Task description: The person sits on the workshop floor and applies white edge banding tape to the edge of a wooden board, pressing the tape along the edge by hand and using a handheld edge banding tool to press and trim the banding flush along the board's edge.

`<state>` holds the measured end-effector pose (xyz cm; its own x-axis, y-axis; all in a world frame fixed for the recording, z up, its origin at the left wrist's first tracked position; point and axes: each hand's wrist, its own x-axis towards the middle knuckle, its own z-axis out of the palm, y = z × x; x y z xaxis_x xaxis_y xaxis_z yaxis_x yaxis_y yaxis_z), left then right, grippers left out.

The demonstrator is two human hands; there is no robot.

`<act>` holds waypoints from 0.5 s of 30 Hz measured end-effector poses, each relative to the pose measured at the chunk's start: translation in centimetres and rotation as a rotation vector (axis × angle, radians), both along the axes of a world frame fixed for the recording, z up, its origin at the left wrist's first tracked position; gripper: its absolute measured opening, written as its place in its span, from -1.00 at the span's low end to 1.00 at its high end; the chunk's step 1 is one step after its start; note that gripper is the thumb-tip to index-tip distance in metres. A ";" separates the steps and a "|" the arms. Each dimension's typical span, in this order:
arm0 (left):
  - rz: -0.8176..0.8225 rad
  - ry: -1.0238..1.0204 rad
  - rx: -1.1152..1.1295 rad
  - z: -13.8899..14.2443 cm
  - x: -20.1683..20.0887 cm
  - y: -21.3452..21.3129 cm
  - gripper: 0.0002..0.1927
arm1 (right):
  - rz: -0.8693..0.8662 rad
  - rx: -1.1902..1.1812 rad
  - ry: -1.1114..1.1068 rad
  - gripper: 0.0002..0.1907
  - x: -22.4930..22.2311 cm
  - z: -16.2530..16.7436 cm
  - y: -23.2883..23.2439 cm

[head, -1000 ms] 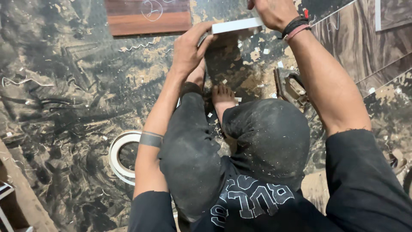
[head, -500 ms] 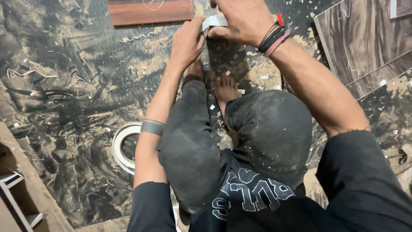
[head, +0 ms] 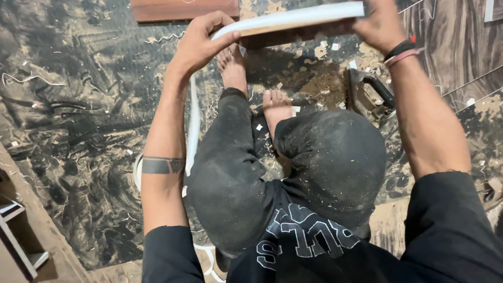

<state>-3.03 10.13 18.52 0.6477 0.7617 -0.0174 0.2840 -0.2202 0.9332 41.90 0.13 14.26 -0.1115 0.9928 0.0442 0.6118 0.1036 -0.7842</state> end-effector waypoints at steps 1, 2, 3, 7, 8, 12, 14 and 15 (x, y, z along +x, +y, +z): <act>0.013 0.085 -0.040 -0.2 0.0 0.0 -0.81 | -0.012 0.044 -0.292 -0.77 0.3 -1.4 -0.6; 0.025 0.171 -0.084 -0.5 0.1 -0.1 -0.78 | -0.022 0.086 -0.583 -0.77 0.3 -2.5 -1.2; 0.015 0.180 0.079 -0.9 0.2 -0.3 -0.79 | -0.029 0.076 -0.591 -0.78 0.1 -3.6 -1.7; 0.021 0.221 0.473 -3.1 0.4 -1.3 -0.80 | -0.054 0.125 -0.646 -0.77 -1.7 -5.0 -2.9; 0.038 0.233 0.507 -3.7 0.2 -1.4 -0.79 | -0.058 0.160 -0.666 -0.76 -2.2 -4.9 -3.0; 0.084 0.379 0.517 -5.6 -0.6 -1.4 -0.77 | 0.040 0.285 -0.509 -0.68 -4.1 -3.8 -3.2; 0.101 0.394 0.506 -6.4 -0.8 -1.2 -0.78 | 0.059 0.314 -0.474 -0.70 -5.1 -3.5 -3.2; 0.100 0.387 0.507 -6.7 -0.8 -1.0 -0.78 | 0.049 0.314 -0.484 -0.72 -5.5 -3.5 -3.2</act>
